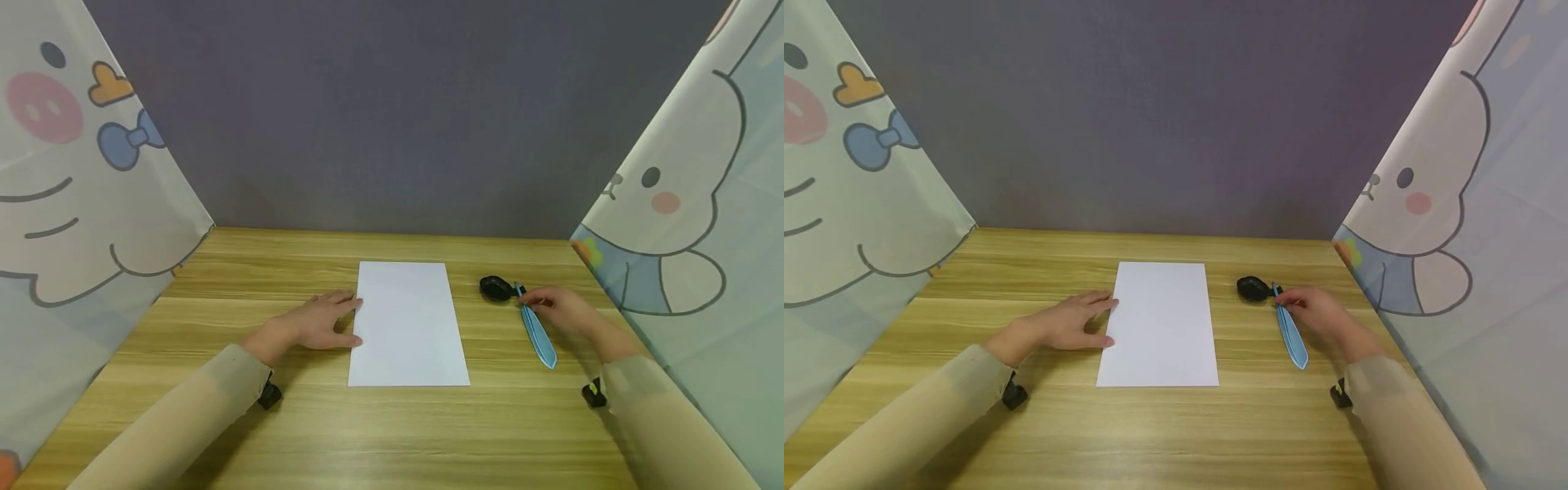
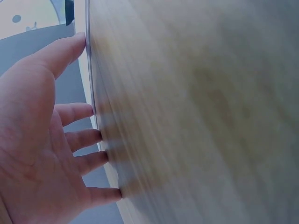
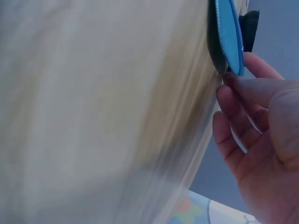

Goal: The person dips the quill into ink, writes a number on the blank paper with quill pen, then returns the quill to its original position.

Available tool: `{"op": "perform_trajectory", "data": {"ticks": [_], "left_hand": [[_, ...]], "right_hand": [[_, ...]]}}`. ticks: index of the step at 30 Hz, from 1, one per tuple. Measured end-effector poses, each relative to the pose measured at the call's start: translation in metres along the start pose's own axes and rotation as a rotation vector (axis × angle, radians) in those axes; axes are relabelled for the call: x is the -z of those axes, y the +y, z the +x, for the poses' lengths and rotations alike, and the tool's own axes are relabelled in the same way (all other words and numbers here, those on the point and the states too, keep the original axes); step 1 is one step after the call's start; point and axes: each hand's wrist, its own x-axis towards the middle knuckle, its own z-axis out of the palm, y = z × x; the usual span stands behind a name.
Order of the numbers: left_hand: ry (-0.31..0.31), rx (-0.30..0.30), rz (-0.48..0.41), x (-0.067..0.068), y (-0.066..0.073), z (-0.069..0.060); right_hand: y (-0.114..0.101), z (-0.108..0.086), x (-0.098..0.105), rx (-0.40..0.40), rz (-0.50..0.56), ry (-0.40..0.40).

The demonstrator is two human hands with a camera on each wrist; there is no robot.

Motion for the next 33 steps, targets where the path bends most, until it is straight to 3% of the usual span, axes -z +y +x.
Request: {"op": "perform_trajectory", "data": {"ticks": [18,23,33], "left_hand": [[0.003,0.002,-0.002,-0.004,-0.001,0.0],[0.0,0.004,-0.001,-0.004,0.001,0.0],[0.001,0.002,0.009,-0.002,-0.002,0.001]], "right_hand": [[0.0,0.006,0.001,0.029,-0.07,-0.041],[-0.005,0.0,0.005,0.106,-0.166,0.037],[-0.006,-0.01,0.007,0.184,-0.179,0.212]]}}
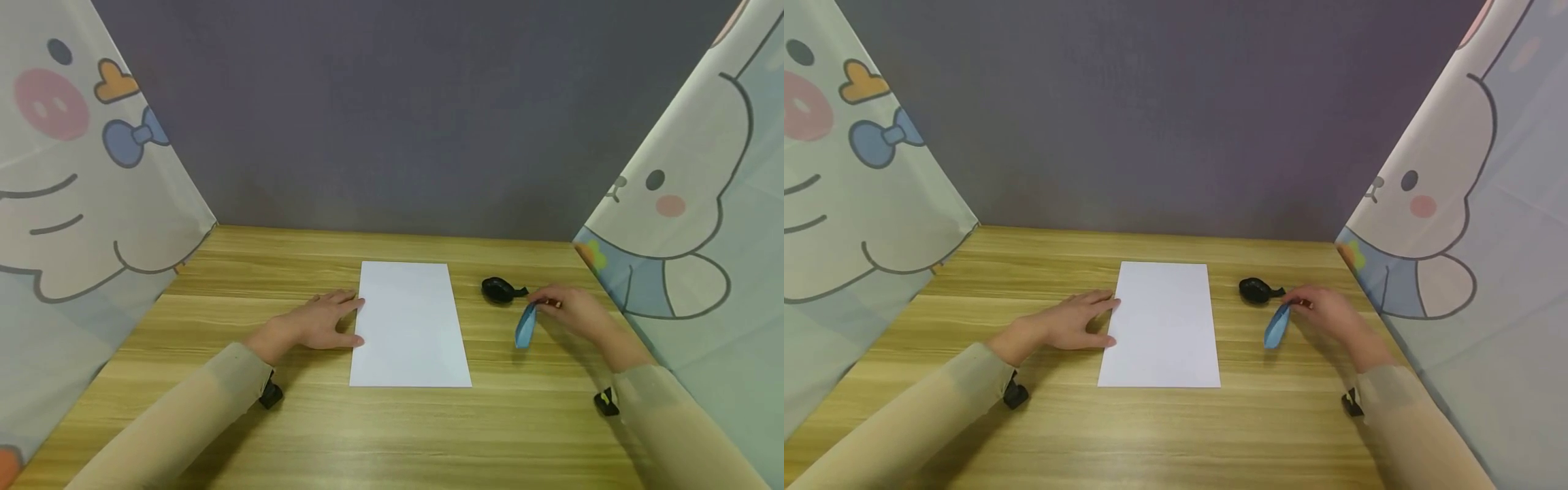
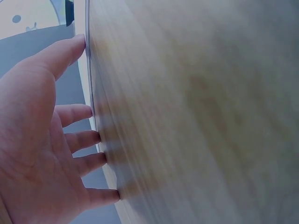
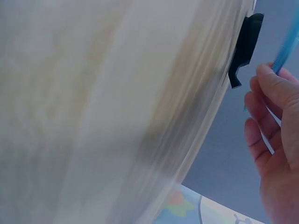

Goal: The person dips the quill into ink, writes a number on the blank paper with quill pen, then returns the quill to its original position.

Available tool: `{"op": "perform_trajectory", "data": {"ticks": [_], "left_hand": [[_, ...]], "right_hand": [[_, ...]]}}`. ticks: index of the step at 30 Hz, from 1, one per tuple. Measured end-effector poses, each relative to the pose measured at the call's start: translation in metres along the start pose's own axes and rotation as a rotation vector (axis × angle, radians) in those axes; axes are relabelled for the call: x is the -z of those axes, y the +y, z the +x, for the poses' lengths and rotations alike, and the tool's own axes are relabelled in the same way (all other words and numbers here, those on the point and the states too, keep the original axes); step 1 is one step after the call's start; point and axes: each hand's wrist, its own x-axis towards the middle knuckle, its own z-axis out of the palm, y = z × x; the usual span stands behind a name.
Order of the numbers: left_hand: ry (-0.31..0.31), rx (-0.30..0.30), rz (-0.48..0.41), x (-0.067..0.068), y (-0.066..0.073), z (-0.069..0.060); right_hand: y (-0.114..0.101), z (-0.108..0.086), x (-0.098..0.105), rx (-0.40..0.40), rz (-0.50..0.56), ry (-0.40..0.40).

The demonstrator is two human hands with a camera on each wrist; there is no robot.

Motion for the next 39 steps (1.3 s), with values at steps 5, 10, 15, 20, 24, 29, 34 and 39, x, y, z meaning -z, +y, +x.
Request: {"op": "perform_trajectory", "data": {"ticks": [5,10,15,20,24,29,34,39], "left_hand": [[-0.003,0.0,0.004,0.0,0.0,-0.001],[0.001,0.002,0.003,0.0,0.001,-0.002],[-0.004,0.004,0.001,0.0,0.002,-0.001],[0.0,0.002,0.0,0.0,0.002,0.0],[0.004,-0.006,-0.005,0.0,0.001,-0.001],[0.002,-0.006,-0.01,0.002,0.002,-0.002],[0.001,-0.006,-0.008,0.003,0.003,-0.003],[-0.001,0.001,-0.002,0.002,0.002,-0.003]], "right_hand": [[-0.005,-0.005,0.001,-0.074,0.037,0.024],[-0.011,-0.007,0.003,-0.198,0.143,0.03],[-0.016,-0.009,0.003,-0.288,0.228,0.064],[-0.018,-0.008,0.002,-0.283,0.276,0.118],[-0.022,-0.005,0.001,-0.27,0.349,0.149],[-0.026,0.0,-0.001,-0.253,0.43,0.162],[-0.028,0.004,-0.002,-0.275,0.5,0.137],[-0.029,0.009,-0.002,-0.273,0.619,0.105]]}}
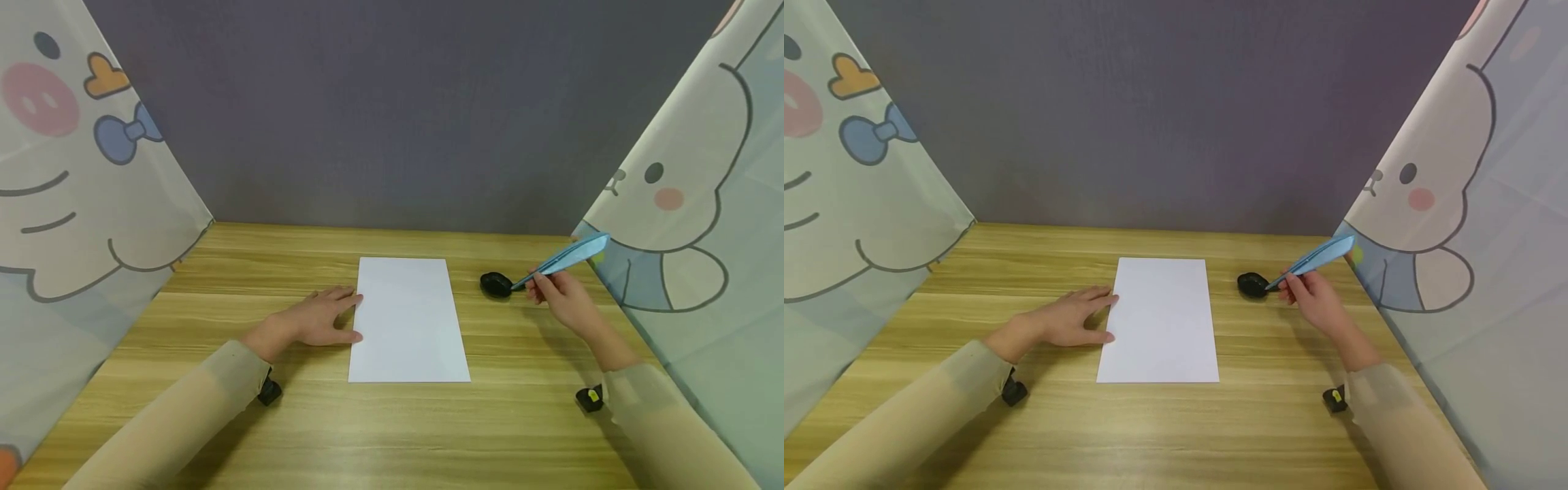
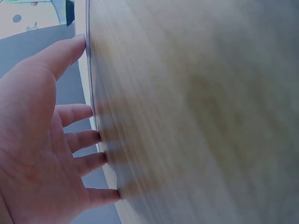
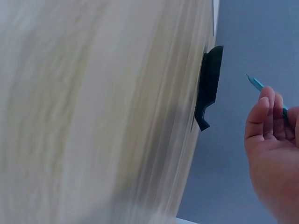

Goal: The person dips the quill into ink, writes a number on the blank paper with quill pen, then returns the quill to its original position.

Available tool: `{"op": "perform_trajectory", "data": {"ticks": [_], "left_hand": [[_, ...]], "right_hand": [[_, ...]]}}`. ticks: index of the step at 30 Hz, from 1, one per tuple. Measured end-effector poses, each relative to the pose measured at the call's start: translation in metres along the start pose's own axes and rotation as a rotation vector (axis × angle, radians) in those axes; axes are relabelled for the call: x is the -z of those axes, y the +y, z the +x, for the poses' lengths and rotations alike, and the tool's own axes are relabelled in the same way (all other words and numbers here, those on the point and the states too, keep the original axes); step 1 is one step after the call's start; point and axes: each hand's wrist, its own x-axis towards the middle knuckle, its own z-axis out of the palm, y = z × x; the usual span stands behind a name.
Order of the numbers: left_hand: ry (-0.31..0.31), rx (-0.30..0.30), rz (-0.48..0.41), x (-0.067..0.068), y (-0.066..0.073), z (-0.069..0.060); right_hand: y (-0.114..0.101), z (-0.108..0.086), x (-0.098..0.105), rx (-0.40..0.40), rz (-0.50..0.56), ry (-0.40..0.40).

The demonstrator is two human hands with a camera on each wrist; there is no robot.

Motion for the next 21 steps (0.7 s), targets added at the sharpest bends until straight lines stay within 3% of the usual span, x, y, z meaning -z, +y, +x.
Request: {"op": "perform_trajectory", "data": {"ticks": [7,12,21], "left_hand": [[-0.002,0.002,0.001,0.0006,0.0003,-0.0002],[0.003,-0.002,0.0,0.0014,0.0005,-0.0006],[0.003,-0.003,-0.002,0.0016,0.001,-0.0009]], "right_hand": [[-0.0018,0.0019,-0.001,-0.009,0.071,-0.004],[-0.0054,0.0025,-0.0012,-0.06,0.111,-0.017],[-0.0066,0.0054,-0.0027,-0.093,0.267,-0.025]]}}
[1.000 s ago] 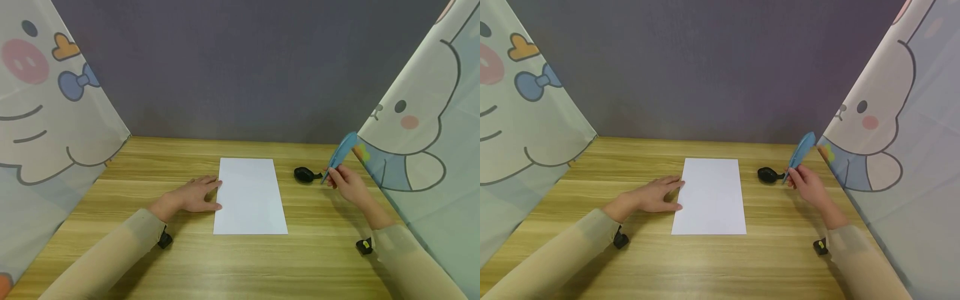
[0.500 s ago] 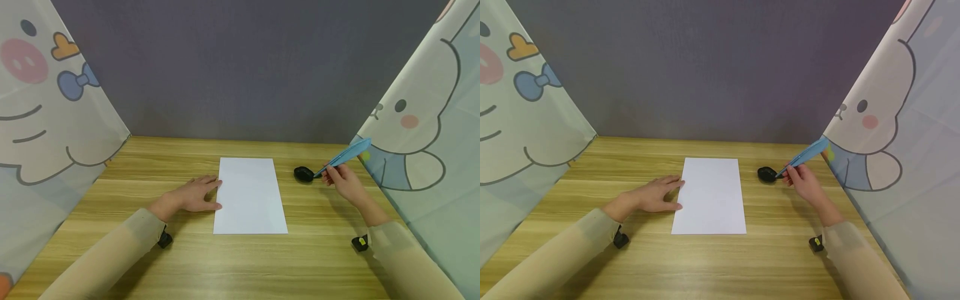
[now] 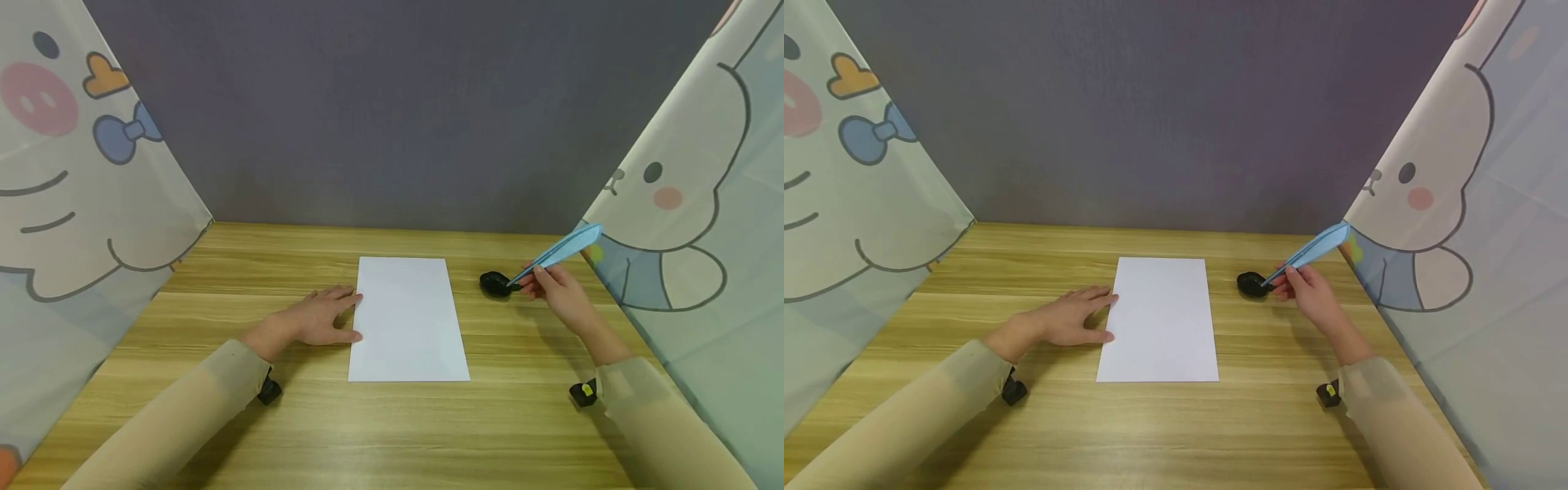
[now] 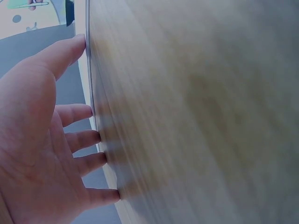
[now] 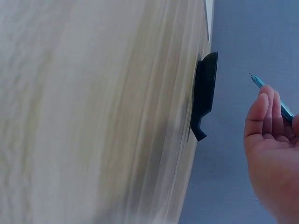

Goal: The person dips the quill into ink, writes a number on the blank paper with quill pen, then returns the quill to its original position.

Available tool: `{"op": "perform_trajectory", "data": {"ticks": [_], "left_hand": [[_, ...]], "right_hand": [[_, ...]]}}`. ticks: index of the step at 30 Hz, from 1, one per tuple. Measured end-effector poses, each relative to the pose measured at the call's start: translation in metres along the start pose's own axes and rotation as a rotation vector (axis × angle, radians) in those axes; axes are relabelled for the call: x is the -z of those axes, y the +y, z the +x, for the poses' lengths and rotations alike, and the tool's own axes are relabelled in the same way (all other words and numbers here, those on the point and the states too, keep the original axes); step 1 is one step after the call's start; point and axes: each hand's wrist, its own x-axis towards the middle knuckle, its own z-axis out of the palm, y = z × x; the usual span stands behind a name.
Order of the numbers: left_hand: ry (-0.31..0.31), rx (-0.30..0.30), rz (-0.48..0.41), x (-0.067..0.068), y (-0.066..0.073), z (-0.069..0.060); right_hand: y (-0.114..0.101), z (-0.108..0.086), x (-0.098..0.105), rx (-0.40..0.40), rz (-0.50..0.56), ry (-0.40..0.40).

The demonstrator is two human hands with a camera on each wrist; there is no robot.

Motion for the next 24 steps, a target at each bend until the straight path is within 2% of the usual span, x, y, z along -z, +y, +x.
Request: {"op": "perform_trajectory", "data": {"ticks": [3,10,15,24], "left_hand": [[-0.001,0.0,0.001,-0.0001,-0.0001,0.0001],[-0.002,0.003,0.0,-0.0001,-0.0002,-0.0002],[-0.002,0.003,0.002,-0.0009,-0.001,0.0006],[-0.007,0.003,0.006,-0.0016,-0.0016,0.001]], "right_hand": [[0.0013,0.0017,-0.0005,-0.007,-0.016,0.002],[0.0024,0.0033,-0.0021,-0.031,-0.13,0.037],[0.001,0.0027,-0.0034,-0.061,-0.137,0.048],[0.0024,0.0031,-0.0047,-0.066,-0.109,0.013]]}}
